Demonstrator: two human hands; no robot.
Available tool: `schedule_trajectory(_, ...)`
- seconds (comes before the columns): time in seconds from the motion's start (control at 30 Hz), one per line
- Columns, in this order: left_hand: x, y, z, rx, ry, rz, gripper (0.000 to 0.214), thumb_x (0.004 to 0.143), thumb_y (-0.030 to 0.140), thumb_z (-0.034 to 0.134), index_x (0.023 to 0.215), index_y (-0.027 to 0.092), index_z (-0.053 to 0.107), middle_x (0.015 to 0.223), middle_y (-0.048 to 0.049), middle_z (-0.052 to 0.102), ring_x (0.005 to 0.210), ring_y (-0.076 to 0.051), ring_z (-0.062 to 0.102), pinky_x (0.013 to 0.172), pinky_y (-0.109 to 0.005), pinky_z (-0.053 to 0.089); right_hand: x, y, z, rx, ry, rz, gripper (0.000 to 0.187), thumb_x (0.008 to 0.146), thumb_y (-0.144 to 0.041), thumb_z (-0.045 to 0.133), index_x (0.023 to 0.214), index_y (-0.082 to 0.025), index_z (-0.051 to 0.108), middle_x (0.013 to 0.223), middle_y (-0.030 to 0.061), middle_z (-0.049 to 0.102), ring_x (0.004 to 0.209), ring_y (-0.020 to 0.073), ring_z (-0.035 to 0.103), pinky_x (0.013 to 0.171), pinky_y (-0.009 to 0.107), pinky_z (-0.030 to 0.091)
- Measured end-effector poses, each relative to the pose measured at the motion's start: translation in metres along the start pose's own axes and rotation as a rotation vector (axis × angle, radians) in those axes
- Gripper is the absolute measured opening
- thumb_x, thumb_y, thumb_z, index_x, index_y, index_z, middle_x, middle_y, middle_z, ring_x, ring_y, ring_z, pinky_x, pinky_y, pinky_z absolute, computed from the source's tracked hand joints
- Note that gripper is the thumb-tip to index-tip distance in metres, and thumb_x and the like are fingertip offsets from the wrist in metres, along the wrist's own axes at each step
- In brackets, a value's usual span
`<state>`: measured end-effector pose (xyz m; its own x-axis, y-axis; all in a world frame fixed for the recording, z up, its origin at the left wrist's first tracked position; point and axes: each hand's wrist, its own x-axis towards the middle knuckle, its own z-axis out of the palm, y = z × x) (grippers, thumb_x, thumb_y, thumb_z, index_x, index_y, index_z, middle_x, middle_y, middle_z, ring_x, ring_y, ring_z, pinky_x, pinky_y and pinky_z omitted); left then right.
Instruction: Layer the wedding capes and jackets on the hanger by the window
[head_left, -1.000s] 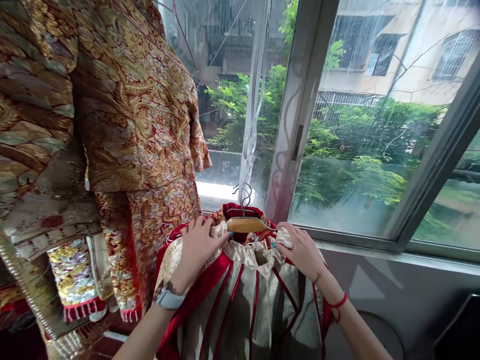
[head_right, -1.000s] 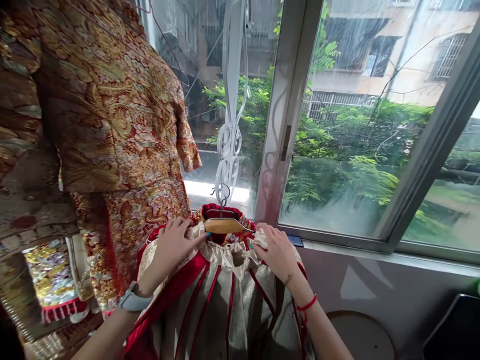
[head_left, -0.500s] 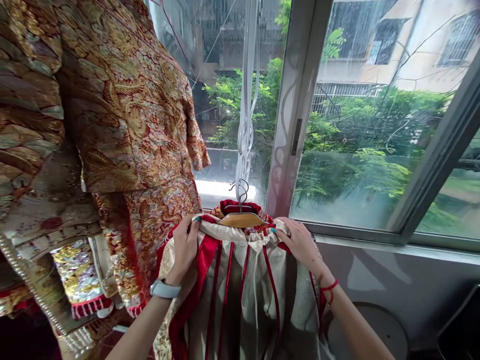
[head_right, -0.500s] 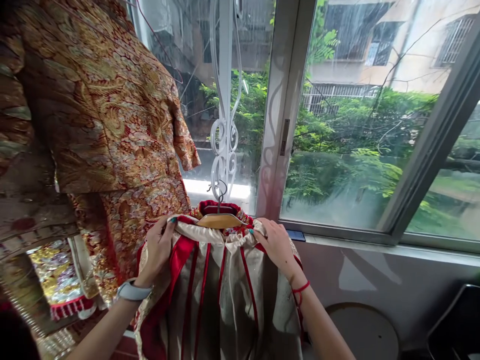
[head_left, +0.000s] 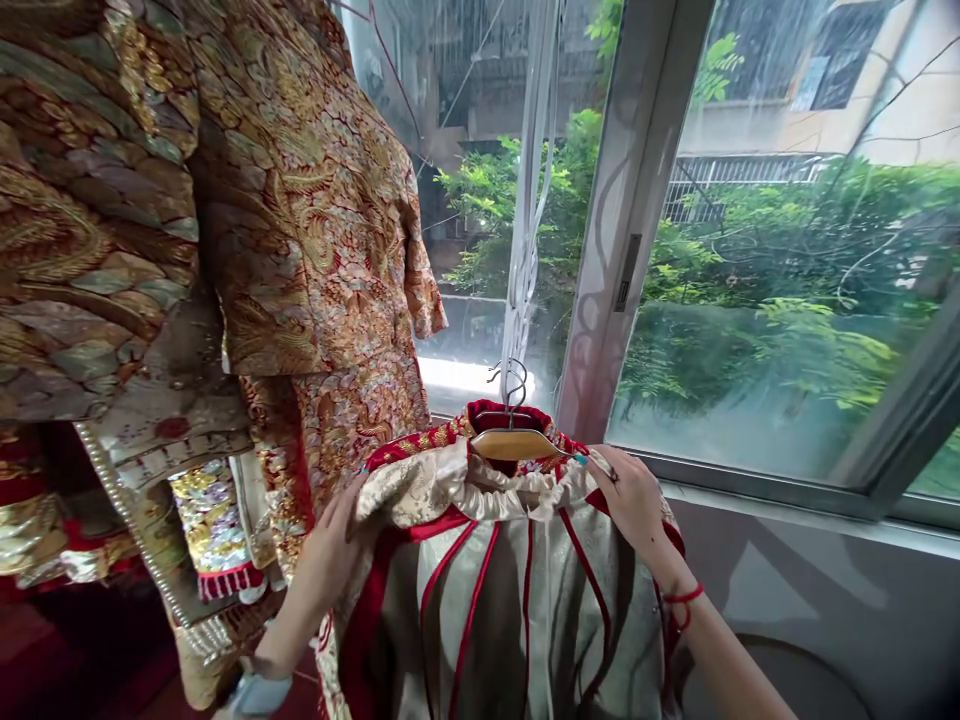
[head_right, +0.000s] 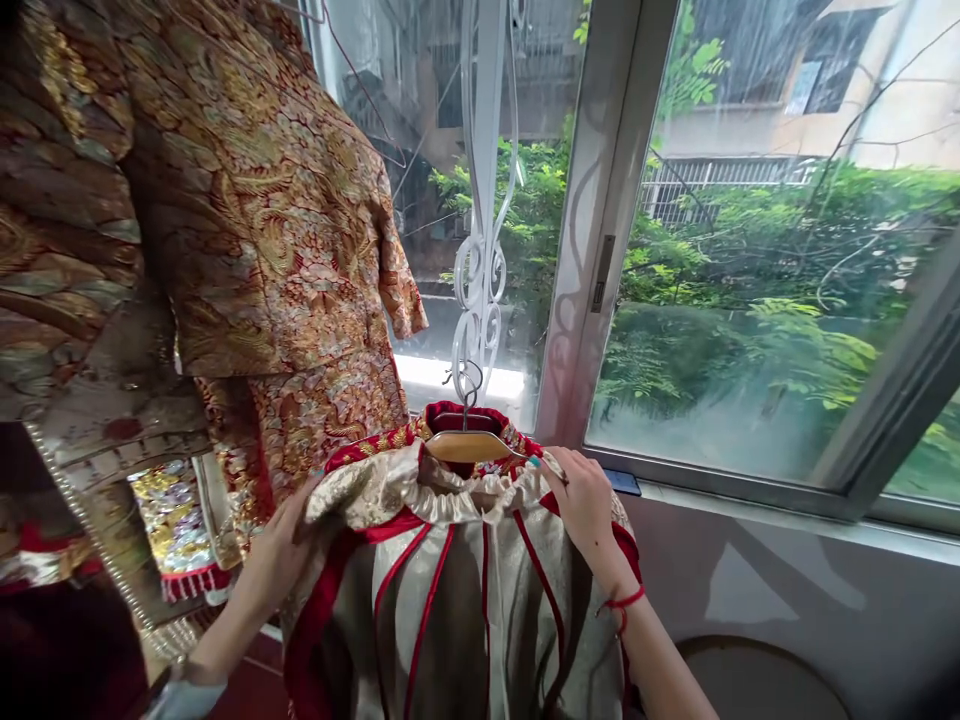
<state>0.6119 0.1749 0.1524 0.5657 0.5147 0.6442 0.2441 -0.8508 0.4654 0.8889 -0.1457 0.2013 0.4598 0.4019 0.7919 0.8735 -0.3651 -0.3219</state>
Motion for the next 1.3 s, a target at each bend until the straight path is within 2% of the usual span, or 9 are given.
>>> schedule_trajectory(0.1,0.005,-0.023,-0.02,-0.134,-0.043,-0.093,0.053,0.08,0.058,0.051,0.109,0.017,0.071,0.102,-0.0103,0.077,0.096,-0.031,0.071,0.085,-0.04,0.058,-0.002,-0.004,0.007,0.022,0.014,0.015,0.05,0.098,-0.056,0.036,0.094,-0.019,0.071,0.099,0.0115,0.075,0.087,0.0252,0.067,0.073,0.034,0.043)
schedule_trajectory(0.2,-0.008,-0.043,-0.024,-0.211,0.085,-0.212,0.059,0.076,0.07,0.052,0.092,0.017,0.073,0.092,-0.0111,0.079,0.087,-0.03,0.073,0.081,-0.04,0.059,0.0,-0.008,0.006,0.049,0.032,0.067,0.051,0.096,-0.057,0.037,0.093,-0.019,0.071,0.098,0.0126,0.074,0.088,0.0267,0.066,0.076,0.036,0.045)
schedule_trajectory(0.33,-0.024,-0.049,-0.018,-0.246,-0.024,-0.226,0.065,0.073,0.075,0.054,0.098,0.017,0.069,0.098,-0.0139,0.077,0.091,-0.032,0.072,0.081,-0.041,0.059,0.011,0.014,-0.015,0.356,-0.13,0.119,0.048,0.094,-0.06,0.042,0.109,-0.021,0.066,0.108,0.0105,0.072,0.096,0.0252,0.066,0.086,0.036,0.049)
schedule_trajectory(0.43,-0.011,-0.028,-0.024,-0.275,-0.081,-0.141,0.066,0.079,0.067,0.053,0.124,0.017,0.057,0.122,-0.0154,0.069,0.106,-0.031,0.068,0.09,-0.042,0.056,0.011,0.05,-0.035,0.57,-0.248,0.208,0.058,0.09,-0.066,0.042,0.123,-0.023,0.06,0.115,0.0109,0.071,0.098,0.0238,0.068,0.085,0.035,0.053)
schedule_trajectory(0.6,0.039,0.033,-0.023,-0.051,-0.135,0.112,0.062,0.084,0.064,0.049,0.129,0.022,0.056,0.133,-0.0115,0.062,0.122,-0.033,0.055,0.106,-0.051,0.043,0.002,0.076,-0.041,0.454,-0.4,0.191,0.052,0.088,-0.063,0.048,0.099,-0.019,0.074,0.099,0.0084,0.075,0.092,0.0254,0.068,0.084,0.034,0.053)
schedule_trajectory(0.77,0.071,0.048,0.004,0.05,-0.212,0.273,0.063,0.09,0.066,0.031,0.121,0.024,0.067,0.12,-0.0093,0.07,0.115,-0.029,0.06,0.107,-0.049,0.042,0.013,0.058,-0.034,0.371,-0.24,0.086,0.043,0.089,-0.054,0.052,0.079,-0.02,0.077,0.079,0.007,0.075,0.076,0.0228,0.068,0.071,0.031,0.052)
schedule_trajectory(1.03,0.065,0.043,0.019,-0.028,-0.157,0.269,0.056,0.091,0.062,0.034,0.114,0.027,0.071,0.111,-0.0062,0.074,0.101,-0.028,0.064,0.091,-0.042,0.052,0.016,0.023,-0.043,0.195,0.135,0.042,0.029,0.089,-0.029,0.05,0.077,-0.019,0.074,0.078,0.0081,0.074,0.075,0.022,0.067,0.072,0.033,0.053)
schedule_trajectory(1.13,0.064,0.048,0.025,-0.049,-0.124,0.262,0.051,0.091,0.059,0.036,0.108,0.028,0.073,0.103,-0.0055,0.075,0.093,-0.027,0.064,0.086,-0.041,0.052,0.015,0.015,-0.047,0.181,0.157,0.011,0.028,0.089,-0.025,0.048,0.077,-0.02,0.073,0.076,0.008,0.073,0.074,0.0219,0.066,0.071,0.033,0.053)
schedule_trajectory(1.3,0.066,0.047,0.024,-0.037,-0.137,0.268,0.046,0.092,0.054,0.037,0.11,0.029,0.071,0.102,-0.005,0.073,0.092,-0.027,0.061,0.086,-0.041,0.05,0.015,0.02,-0.05,0.205,0.059,-0.003,0.029,0.093,-0.029,0.047,0.08,-0.019,0.071,0.08,0.0093,0.072,0.077,0.0227,0.066,0.074,0.034,0.052)
